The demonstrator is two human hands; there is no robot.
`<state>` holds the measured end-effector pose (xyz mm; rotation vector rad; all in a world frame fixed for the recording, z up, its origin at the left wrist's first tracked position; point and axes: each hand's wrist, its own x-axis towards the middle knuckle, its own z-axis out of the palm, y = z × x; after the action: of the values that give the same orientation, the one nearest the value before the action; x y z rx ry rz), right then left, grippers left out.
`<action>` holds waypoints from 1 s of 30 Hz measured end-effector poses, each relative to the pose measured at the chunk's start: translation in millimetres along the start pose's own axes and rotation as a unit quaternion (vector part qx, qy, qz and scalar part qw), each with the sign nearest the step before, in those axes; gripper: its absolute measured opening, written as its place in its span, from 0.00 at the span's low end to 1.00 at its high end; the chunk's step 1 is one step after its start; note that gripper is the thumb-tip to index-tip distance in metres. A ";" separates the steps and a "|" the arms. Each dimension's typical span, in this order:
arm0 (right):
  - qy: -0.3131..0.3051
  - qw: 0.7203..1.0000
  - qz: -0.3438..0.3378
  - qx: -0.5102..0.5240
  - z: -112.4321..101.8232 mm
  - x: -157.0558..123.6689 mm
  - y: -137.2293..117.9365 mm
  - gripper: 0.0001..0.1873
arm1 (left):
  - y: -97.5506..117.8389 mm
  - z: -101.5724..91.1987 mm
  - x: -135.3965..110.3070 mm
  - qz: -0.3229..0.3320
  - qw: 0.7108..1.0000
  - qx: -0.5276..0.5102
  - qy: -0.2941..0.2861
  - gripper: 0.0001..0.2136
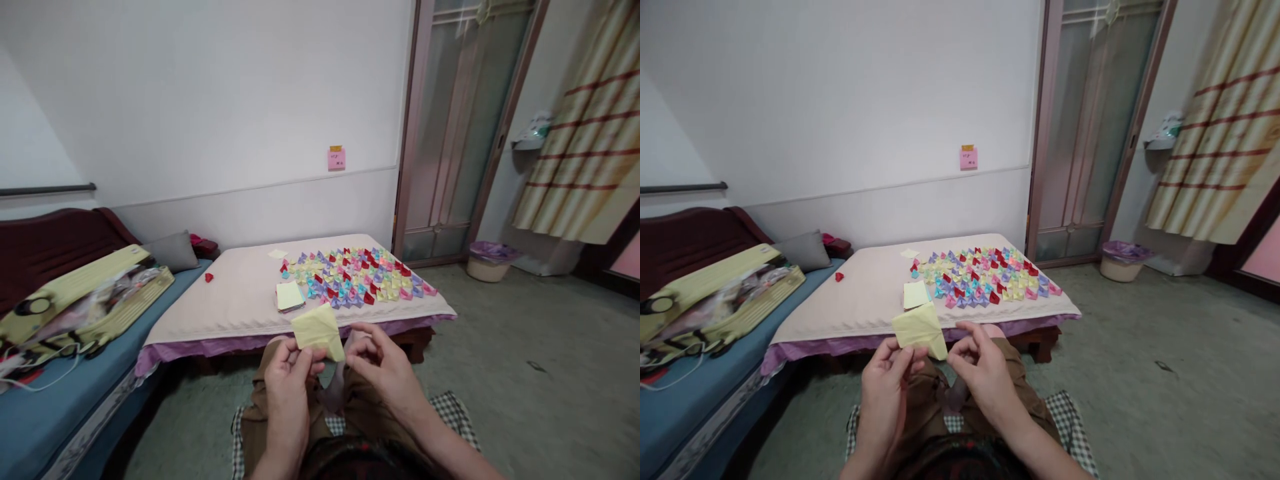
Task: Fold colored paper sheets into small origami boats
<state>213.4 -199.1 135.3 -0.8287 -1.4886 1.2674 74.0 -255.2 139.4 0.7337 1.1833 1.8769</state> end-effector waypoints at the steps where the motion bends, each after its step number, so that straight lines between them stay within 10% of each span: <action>1: 0.024 0.999 -0.018 -0.019 -0.3 -2.0 -3.3 0.23 | -0.4 -1.9 1.6 0.020 0.999 0.027 0.000 0.08; 9: -0.098 0.989 -0.104 -0.038 -0.2 -19.9 -21.4 0.33 | -3.6 -11.2 -2.4 0.194 0.959 0.202 -0.043 0.06; 17: -0.107 0.981 -0.140 -0.082 -12.4 -15.5 -17.3 0.13 | -0.1 -17.7 -7.0 0.354 0.883 0.294 -0.096 0.12; 30: 0.003 0.999 -0.044 0.004 0.3 -13.0 -15.4 0.08 | 1.5 -5.7 -16.0 0.345 0.893 0.283 -0.065 0.06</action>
<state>218.4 -214.8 147.1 -0.7529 -1.4980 1.2053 77.5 -271.7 137.5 1.7670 1.5274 1.9696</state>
